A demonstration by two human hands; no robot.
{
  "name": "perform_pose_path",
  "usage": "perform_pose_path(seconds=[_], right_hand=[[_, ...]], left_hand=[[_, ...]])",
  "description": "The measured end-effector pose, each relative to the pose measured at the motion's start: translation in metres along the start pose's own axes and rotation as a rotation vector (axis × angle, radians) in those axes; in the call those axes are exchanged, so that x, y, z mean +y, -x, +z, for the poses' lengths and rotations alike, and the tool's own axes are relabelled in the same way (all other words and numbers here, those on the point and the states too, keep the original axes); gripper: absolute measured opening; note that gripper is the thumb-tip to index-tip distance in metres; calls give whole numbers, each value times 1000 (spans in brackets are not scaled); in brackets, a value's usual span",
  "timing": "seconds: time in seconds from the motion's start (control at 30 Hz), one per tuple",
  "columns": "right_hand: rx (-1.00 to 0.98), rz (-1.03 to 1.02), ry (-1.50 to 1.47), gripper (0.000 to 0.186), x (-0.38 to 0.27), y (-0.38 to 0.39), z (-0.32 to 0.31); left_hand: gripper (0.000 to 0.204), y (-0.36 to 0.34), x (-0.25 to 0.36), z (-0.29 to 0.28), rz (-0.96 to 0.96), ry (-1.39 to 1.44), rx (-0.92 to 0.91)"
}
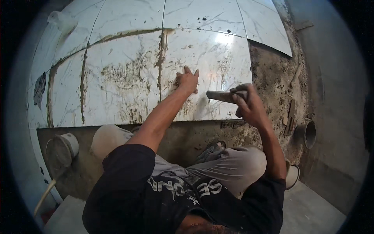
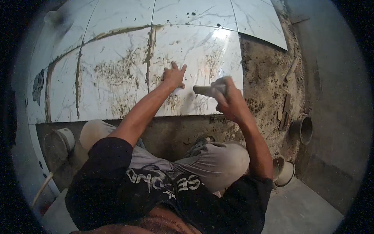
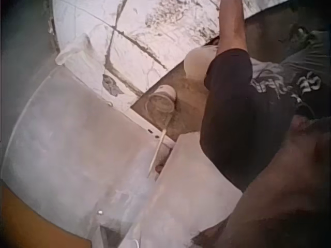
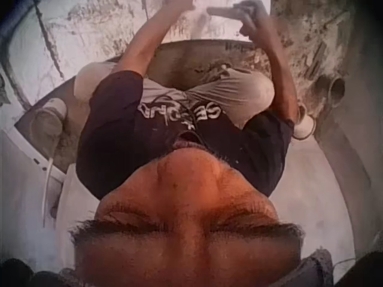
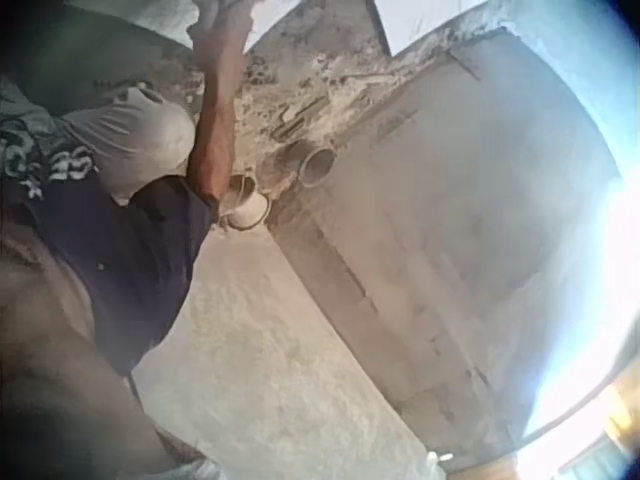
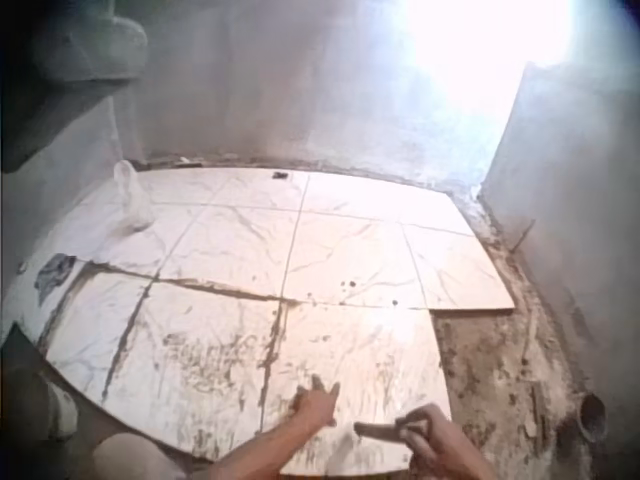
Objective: Apply adhesive or grout to floor tiles using a wooden tool and clean the surface.
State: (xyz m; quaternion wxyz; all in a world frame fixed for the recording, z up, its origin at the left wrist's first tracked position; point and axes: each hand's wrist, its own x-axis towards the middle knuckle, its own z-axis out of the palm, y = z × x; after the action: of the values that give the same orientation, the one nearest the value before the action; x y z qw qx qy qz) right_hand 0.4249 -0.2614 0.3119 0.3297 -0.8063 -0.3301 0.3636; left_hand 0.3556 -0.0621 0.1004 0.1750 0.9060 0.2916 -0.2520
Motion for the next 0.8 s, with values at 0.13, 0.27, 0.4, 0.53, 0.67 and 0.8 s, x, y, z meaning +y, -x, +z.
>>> perform_pose_path(seconds=[0.13,0.27,0.4,0.53,0.67,0.8], right_hand=[[-81,10,45,23,-6,-19,9],[101,-64,-48,25,-4,-34,2],[43,19,6,24,-18,-56,1],[172,-117,-47,26,-25,-84,3],[148,-65,17,27,-37,-102,2],[238,-159,-30,28,-11,-135,-7]], left_hand=[[99,-3,-11,4,74,-47,89],[103,-9,-19,16,138,-89,241],[98,-4,-16,20,110,-68,226],[99,-4,-16,18,91,-101,232],[97,-3,-19,23,87,-101,242],[101,-11,0,18,133,-78,253]])
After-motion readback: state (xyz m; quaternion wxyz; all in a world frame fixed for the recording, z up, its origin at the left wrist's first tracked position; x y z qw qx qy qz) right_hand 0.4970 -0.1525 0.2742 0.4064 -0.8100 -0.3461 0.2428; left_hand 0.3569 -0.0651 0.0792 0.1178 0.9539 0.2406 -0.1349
